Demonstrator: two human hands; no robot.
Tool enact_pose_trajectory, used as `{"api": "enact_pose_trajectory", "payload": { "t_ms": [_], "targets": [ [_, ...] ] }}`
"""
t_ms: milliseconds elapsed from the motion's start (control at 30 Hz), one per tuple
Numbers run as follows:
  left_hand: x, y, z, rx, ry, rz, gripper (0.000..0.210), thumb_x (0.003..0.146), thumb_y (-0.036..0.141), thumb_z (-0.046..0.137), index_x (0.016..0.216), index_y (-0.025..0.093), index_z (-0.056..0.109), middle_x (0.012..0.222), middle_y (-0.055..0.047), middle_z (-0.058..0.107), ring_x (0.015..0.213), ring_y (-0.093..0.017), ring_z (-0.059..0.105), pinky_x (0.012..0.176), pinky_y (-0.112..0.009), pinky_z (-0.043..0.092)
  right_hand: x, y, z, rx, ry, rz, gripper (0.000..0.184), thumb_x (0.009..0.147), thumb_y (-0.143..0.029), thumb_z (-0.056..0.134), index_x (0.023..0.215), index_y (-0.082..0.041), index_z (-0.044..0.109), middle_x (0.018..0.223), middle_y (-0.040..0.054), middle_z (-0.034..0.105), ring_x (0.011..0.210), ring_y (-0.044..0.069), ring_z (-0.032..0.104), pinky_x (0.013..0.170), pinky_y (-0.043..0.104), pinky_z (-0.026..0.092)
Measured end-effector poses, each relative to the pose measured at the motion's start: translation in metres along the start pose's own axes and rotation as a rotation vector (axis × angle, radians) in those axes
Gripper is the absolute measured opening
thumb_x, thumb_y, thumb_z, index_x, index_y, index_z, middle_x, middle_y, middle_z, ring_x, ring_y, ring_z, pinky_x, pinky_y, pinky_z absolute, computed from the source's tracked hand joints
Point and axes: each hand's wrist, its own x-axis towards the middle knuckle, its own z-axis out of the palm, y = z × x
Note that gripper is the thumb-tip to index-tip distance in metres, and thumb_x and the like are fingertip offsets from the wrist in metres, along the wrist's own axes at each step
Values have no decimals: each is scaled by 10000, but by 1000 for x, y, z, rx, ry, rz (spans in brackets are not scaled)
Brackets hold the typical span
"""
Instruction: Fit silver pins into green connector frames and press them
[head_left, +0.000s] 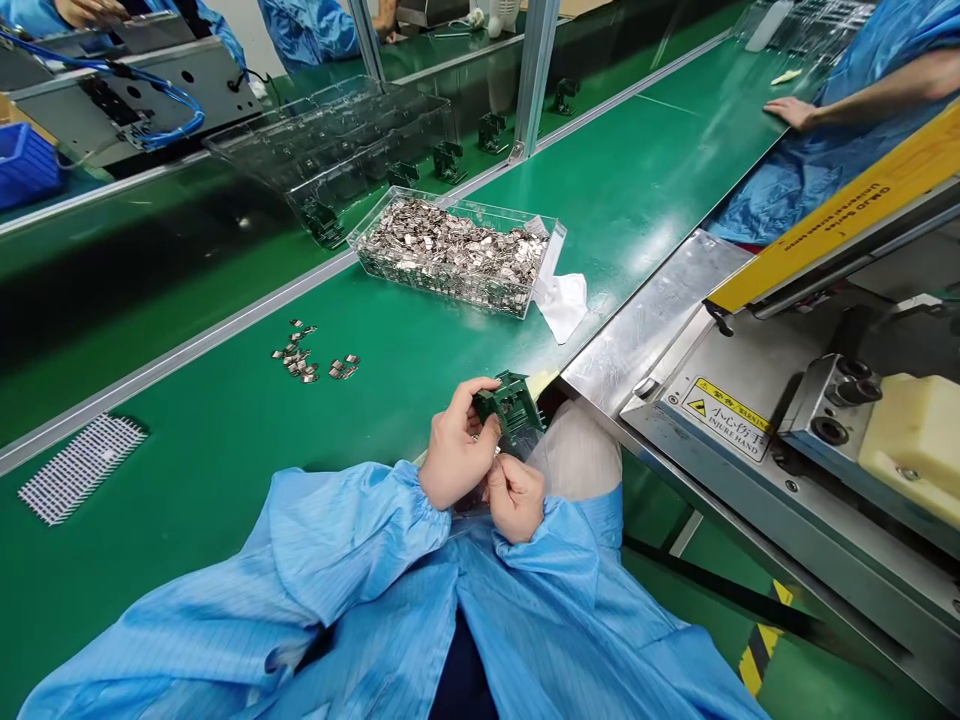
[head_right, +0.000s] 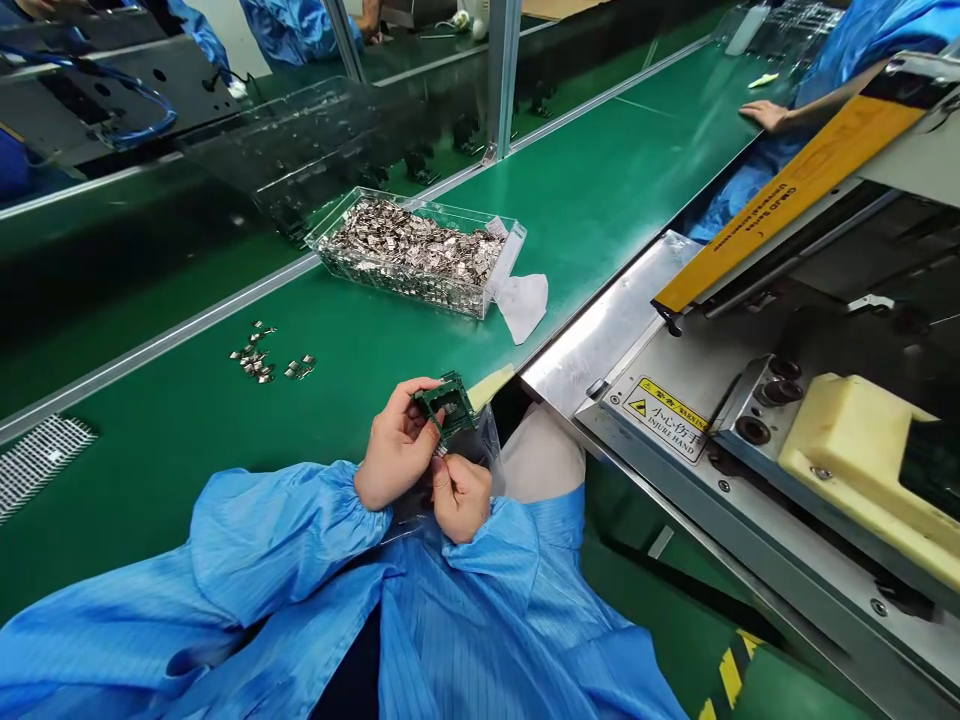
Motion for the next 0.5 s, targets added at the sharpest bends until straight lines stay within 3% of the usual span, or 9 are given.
{"api": "enact_pose_trajectory", "payload": {
  "t_ms": [133,300,400,500],
  "targets": [
    [10,-2,-2,61,-10,24,379,854,144,554,1225,214,518,934,-10,647,726,-107,632,678,-198,506,5,4,-8,-69,-113,-19,436,900,-505,517,566,-231,576,512,7,563,490,152,514,537,282,391],
    [21,-4,-6,-84,36,29,366,833,198,609,1189,187,525,941,-29,637,794,-128,628,736,-227,520,8,10,-22,-172,-189,38,344,850,-382,631,546,-222,615,448,-13,580,392,143,511,437,255,361],
    [15,0,-11,-196,65,-16,357,821,296,656,1133,180,527,897,-29,619,796,-137,610,736,-241,527,6,-5,-37,-206,-161,54,274,857,-376,649,636,-215,671,495,-9,622,408,154,561,433,256,401],
    [5,5,-17,-294,42,-51,380,817,379,678,1102,182,522,891,-28,614,810,-138,604,744,-242,528,5,-35,-52,-206,-107,0,196,923,-343,583,870,-212,718,636,9,694,555,177,662,560,280,507]
  ]
}}
